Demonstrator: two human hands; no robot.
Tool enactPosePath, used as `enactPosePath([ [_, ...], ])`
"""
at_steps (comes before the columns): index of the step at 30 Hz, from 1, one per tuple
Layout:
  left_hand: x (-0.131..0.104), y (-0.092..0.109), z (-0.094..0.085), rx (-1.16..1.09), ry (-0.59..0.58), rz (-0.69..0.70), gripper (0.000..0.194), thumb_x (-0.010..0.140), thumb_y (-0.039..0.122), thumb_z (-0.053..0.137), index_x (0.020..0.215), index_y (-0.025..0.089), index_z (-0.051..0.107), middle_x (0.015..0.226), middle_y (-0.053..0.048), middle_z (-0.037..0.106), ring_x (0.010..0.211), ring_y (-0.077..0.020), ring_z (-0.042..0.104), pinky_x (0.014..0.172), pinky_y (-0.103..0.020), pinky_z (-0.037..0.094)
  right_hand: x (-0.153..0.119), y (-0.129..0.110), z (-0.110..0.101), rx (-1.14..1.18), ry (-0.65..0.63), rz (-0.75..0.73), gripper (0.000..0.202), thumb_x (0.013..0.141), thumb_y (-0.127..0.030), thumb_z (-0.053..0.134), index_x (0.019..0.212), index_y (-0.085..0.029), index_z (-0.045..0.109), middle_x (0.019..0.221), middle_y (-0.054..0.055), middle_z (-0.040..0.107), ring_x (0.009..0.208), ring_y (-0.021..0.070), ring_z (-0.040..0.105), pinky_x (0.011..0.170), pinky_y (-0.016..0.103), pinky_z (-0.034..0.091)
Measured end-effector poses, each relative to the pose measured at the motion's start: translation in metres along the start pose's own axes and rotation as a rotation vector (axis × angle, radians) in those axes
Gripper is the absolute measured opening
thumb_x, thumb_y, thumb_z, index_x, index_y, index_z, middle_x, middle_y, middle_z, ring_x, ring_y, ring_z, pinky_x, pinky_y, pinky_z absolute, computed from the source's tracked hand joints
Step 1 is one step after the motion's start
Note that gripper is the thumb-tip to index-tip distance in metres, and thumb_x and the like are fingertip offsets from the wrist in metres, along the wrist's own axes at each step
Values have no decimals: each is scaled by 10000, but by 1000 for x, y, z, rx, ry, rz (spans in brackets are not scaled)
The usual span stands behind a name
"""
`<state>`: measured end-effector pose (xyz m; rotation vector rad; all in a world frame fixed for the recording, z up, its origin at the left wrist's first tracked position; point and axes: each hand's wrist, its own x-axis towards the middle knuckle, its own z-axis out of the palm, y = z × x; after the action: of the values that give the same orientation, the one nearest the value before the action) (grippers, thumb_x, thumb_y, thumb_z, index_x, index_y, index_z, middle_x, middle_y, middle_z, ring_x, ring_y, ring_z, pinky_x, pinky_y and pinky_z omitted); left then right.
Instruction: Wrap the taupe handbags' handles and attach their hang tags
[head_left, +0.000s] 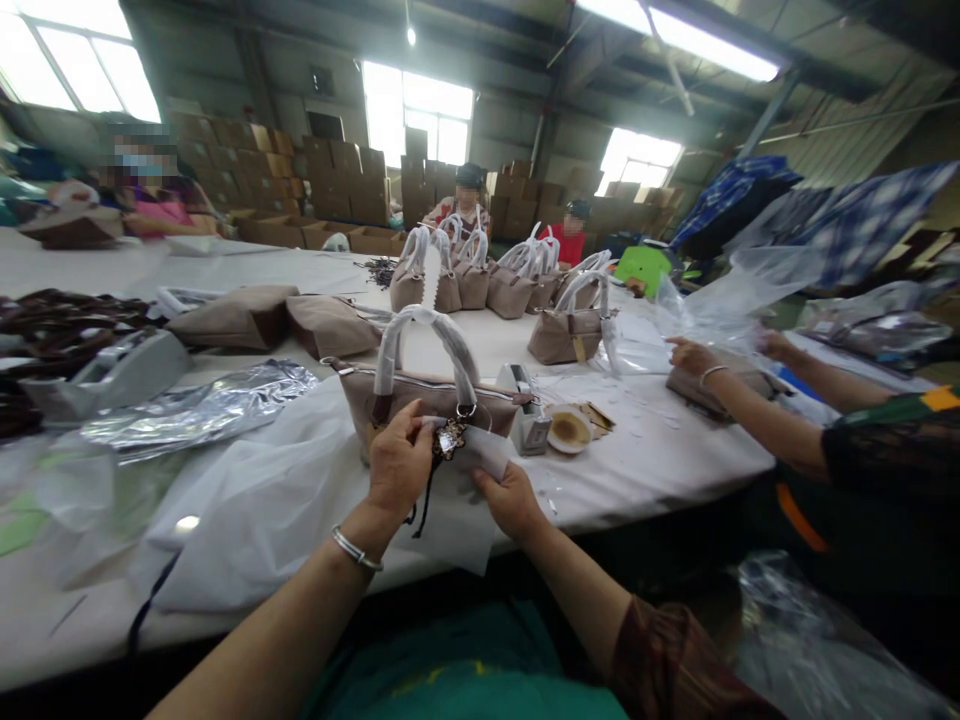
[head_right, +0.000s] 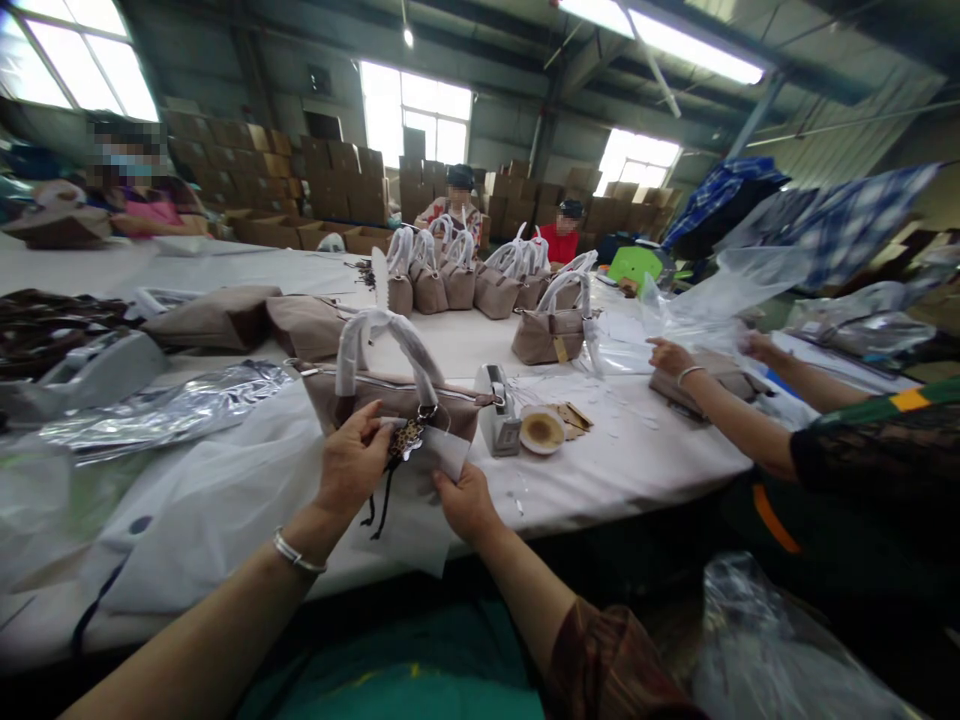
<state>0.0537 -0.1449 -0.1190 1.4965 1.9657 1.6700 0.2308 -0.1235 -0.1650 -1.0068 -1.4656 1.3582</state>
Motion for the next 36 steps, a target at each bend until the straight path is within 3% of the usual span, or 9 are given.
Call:
enactPosePath([
  [5,11,3,7,86,26,31,392,843,268,627,1213,140,647,948,-89,733,878,-219,691,876,-330,524,10,-8,2,248,23,160,409,704,-494,724,914,-143,710,736,56,710,602,216,649,556,335,539],
  [9,16,9,3,46,-25,-34,384,849,373,617,1152,146,681,926,-82,731,841,-214,682,814,-307,522,16,-16,4,308,33,167,402,679,-489,748,869,-137,708,702,51,701,588,217,648,561,337,539],
  [13,8,5,-12,-105,-171,-195,416,836,530,595,961,159,738,828,-55,729,761,-213,664,699,-291,503,15,-17,7,331,6,164,402,690,-485,746,892,-139,711,732,50,712,616,217,656,581,332,538],
  [18,4,-2,-21,-378,-325,-506,604,710,709,645,797,120,743,753,-81,716,702,-229,645,600,-289,478,13,-14,8,304,3,168,400,673,-483,765,875,-142,711,719,43,710,610,208,646,595,332,537],
  [28,1,0,-6,-409,-374,-535,454,604,511,812,878,152,762,877,-82,750,788,-223,677,670,-279,512,13,-21,6,310,2,162,397,668,-474,756,884,-144,705,713,46,710,634,236,667,588,339,534],
  [36,3,0,-13,-273,-412,-521,460,595,471,841,912,150,750,886,-91,752,832,-257,687,726,-325,522,14,-24,11,270,-24,135,406,717,-512,728,897,-148,711,775,61,722,687,232,676,660,344,548],
])
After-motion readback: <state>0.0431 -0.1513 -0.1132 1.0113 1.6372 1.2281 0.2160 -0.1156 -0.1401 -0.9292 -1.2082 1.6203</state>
